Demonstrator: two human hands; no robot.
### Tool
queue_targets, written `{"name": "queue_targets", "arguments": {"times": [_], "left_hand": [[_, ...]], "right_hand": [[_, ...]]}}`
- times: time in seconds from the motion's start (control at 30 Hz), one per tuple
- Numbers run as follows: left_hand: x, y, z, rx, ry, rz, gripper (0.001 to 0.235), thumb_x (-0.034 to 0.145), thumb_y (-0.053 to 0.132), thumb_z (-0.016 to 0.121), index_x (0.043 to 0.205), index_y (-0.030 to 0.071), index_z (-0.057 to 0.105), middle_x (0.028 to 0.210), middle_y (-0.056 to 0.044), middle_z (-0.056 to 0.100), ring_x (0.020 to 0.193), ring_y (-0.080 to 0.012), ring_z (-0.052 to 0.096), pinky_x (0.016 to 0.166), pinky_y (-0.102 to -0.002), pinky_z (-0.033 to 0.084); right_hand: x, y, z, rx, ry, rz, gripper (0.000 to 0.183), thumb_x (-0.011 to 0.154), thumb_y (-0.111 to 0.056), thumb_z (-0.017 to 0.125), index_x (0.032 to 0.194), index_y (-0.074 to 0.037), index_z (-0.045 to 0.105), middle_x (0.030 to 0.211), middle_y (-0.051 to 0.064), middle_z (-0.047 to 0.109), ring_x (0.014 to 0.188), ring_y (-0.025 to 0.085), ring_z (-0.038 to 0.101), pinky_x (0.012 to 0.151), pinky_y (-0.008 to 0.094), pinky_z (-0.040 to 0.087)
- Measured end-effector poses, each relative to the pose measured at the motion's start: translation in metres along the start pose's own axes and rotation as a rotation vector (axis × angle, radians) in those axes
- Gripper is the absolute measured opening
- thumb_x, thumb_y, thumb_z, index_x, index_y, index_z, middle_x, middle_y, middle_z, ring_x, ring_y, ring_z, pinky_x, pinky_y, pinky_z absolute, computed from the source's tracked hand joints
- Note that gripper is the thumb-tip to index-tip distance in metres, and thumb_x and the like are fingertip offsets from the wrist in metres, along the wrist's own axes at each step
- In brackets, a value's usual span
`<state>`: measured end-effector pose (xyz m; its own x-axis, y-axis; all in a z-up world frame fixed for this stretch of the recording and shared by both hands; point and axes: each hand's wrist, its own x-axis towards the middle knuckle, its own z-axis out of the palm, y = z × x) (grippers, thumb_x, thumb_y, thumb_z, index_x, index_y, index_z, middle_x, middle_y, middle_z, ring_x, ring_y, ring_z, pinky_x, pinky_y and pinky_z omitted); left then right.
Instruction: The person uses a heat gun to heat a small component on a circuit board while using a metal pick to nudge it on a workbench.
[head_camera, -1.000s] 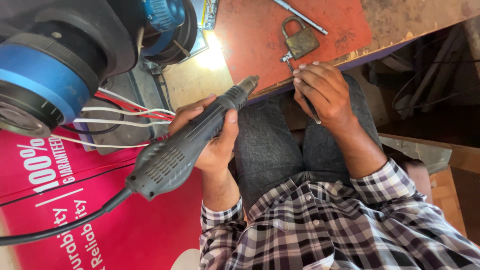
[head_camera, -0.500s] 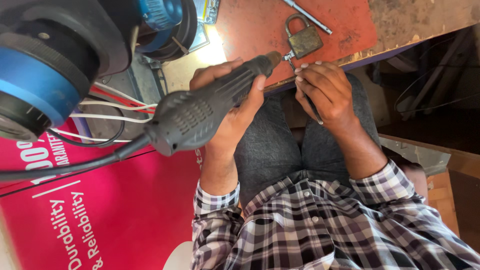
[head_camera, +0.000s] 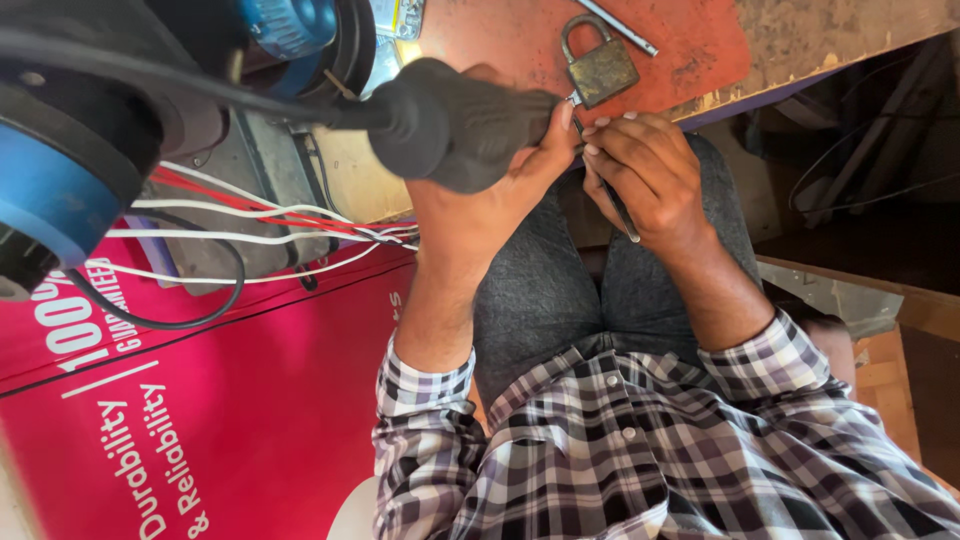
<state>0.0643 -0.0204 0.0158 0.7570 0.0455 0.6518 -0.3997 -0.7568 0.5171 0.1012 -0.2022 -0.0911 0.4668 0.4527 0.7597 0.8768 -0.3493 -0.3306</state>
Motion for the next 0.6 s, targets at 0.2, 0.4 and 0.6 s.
{"name": "queue_targets", "arguments": {"times": [0.2,0.4,0.6], "left_hand": [[0.010,-0.004,0.009,0.027,0.010,0.067,0.024,0.091,0.018,0.089,0.094,0.007,0.068,0.087,-0.003,0.068,0.078,-0.0234,0.069,0.067,-0.035,0.056],[0.007,-0.012,0.017,-0.015,0.031,0.034,0.029,0.091,0.021,0.089,0.101,0.006,0.066,0.092,-0.006,0.070,0.081,-0.0259,0.072,0.071,-0.036,0.059],[0.004,-0.016,0.017,-0.055,0.011,0.017,0.030,0.091,0.020,0.089,0.096,0.004,0.065,0.087,-0.006,0.068,0.082,-0.0252,0.071,0.069,-0.036,0.058]], "right_hand": [[0.001,-0.001,0.000,-0.007,0.008,-0.009,0.020,0.086,0.009,0.085,0.097,0.005,0.069,0.107,0.016,0.070,0.108,0.032,0.070,0.098,0.048,0.057],[0.000,0.000,0.001,-0.006,0.009,-0.015,0.020,0.086,0.009,0.085,0.099,0.006,0.070,0.105,0.016,0.070,0.104,0.032,0.069,0.098,0.047,0.057],[-0.001,0.000,0.004,-0.029,0.012,-0.019,0.019,0.088,0.007,0.086,0.098,0.005,0.070,0.106,0.015,0.071,0.107,0.030,0.070,0.100,0.047,0.058]]}}
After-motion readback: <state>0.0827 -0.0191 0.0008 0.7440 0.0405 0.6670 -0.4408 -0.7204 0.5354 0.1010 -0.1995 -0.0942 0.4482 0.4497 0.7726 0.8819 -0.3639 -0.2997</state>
